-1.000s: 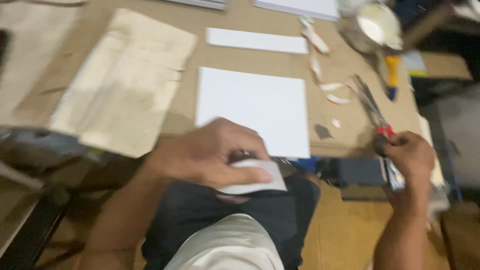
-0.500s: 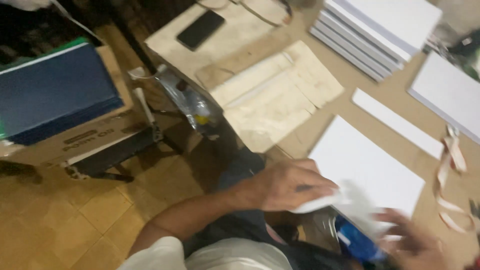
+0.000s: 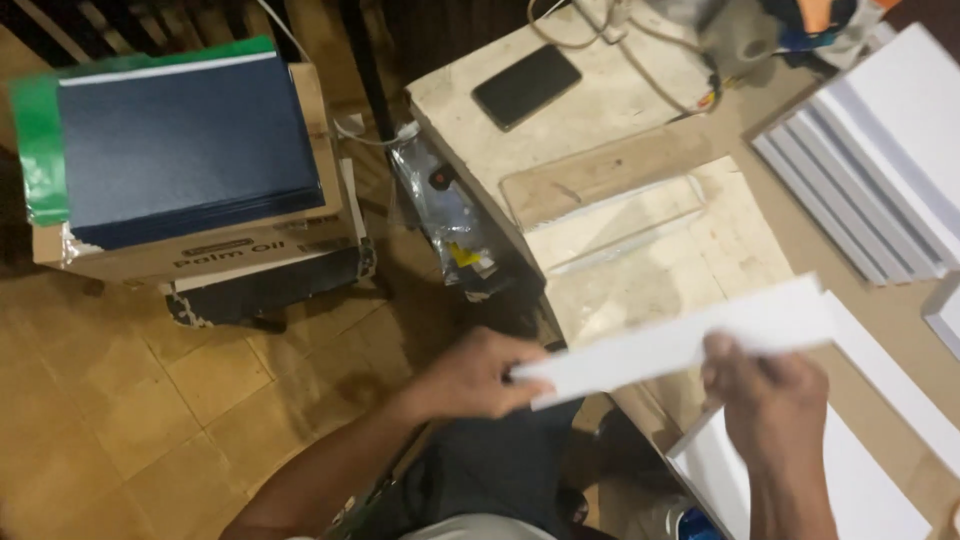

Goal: Assembling a folder cover by cutting and applying double-sided tape, peeling the backing, applying glue with a brush, and folding the paper.

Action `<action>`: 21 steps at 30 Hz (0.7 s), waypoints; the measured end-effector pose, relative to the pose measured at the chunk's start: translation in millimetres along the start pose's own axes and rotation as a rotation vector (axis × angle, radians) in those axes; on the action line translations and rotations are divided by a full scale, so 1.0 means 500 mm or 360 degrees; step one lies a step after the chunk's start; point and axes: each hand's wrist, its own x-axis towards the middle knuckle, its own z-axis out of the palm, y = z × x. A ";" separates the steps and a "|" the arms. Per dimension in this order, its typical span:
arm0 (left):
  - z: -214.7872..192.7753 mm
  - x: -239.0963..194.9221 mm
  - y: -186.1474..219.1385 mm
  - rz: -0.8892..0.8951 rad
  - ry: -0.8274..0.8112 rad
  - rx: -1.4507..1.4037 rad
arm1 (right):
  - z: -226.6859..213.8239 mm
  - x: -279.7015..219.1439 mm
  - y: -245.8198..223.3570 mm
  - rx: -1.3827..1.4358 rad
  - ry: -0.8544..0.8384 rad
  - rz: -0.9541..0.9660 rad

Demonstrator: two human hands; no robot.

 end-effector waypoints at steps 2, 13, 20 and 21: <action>-0.015 0.028 -0.032 -0.0170 0.0258 -0.0177 | 0.049 0.077 0.014 0.0157 0.0016 0.0062; -0.041 0.160 -0.071 -0.0640 0.0945 -0.0582 | 0.169 0.292 0.019 0.0135 0.0025 0.0413; -0.041 0.182 -0.087 -0.0658 0.0935 -0.0776 | 0.188 0.316 0.008 0.0094 0.0009 0.0442; -0.039 0.184 -0.088 -0.0658 0.0939 -0.0815 | 0.190 0.316 0.007 0.0095 0.0008 0.0420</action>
